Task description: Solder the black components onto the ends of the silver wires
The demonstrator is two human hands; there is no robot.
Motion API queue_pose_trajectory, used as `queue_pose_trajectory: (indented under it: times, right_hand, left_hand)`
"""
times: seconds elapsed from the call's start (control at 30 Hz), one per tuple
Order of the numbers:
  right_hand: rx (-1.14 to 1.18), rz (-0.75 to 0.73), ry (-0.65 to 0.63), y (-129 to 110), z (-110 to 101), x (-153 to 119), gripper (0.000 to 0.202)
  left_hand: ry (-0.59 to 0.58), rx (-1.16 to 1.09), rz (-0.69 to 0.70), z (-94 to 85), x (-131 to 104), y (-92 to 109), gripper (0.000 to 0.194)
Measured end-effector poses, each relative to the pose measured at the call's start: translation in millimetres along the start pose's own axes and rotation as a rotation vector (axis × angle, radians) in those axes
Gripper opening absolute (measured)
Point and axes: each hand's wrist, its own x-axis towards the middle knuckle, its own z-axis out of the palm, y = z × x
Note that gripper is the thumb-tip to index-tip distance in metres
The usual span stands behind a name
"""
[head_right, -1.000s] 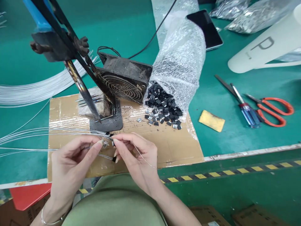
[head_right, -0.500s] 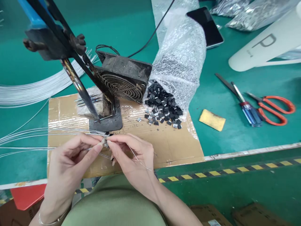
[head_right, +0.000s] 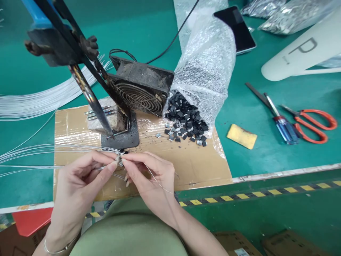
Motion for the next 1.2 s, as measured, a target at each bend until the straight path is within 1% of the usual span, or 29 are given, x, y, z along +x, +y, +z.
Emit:
queue_pose_trajectory:
  times: [0.07, 0.13, 0.23, 0.3, 0.4, 0.5, 0.53, 0.63, 0.73, 0.8, 1.0, 1.2]
  right_hand:
    - [-0.016, -0.01, -0.006, 0.8, -0.1, -0.2, 0.011]
    - [-0.071, -0.042, -0.017, 1.2, -1.5, -1.2, 0.015]
    - [-0.19, -0.113, -0.038, 1.0, -6.1, -3.8, 0.032]
    - [-0.243, -0.128, -0.049, 0.6, -9.8, -5.9, 0.036]
    - [-0.276, -0.127, -0.06, -0.1, -14.2, -8.4, 0.032]
    - [-0.317, -0.14, -0.044, -1.5, -16.3, -8.2, 0.016]
    - [-0.346, -0.151, -0.037, -2.3, -16.4, -7.3, 0.014]
    - [-0.424, -0.228, -0.051, -5.4, -15.2, -2.3, 0.024]
    - [-0.391, -0.31, -0.054, -7.7, -11.7, 2.5, 0.018]
    - [-0.346, -0.32, -0.045, -8.1, -8.9, 3.7, 0.017]
    - [-0.235, -0.212, -0.043, -8.2, -3.5, 4.0, 0.021]
    - [-0.154, -0.171, -0.01, -11.6, 1.3, 15.3, 0.024]
  left_hand:
    - [0.006, -0.001, 0.0, 0.6, 1.2, -0.4, 0.015]
    - [0.013, 0.002, 0.001, 1.5, 2.2, -0.9, 0.014]
    - [0.027, 0.003, -0.009, 2.8, 3.4, -1.4, 0.014]
    - [0.039, 0.009, -0.016, 3.2, 4.3, -1.3, 0.013]
    - [0.058, 0.015, -0.018, 3.2, 6.5, -0.8, 0.012]
    - [0.083, 0.02, -0.021, 2.8, 9.2, -1.1, 0.011]
    - [0.094, 0.024, -0.022, 2.7, 10.1, -1.2, 0.011]
    - [0.112, 0.036, -0.01, 2.4, 12.1, -1.4, 0.011]
    - [0.121, 0.04, 0.003, 2.2, 13.8, -0.6, 0.011]
    - [0.127, 0.037, -0.003, 2.2, 15.2, 0.5, 0.01]
    - [0.129, 0.058, -0.004, 2.1, 20.3, 4.0, 0.009]
    - [0.143, 0.078, 0.025, 1.7, 26.7, 6.5, 0.011]
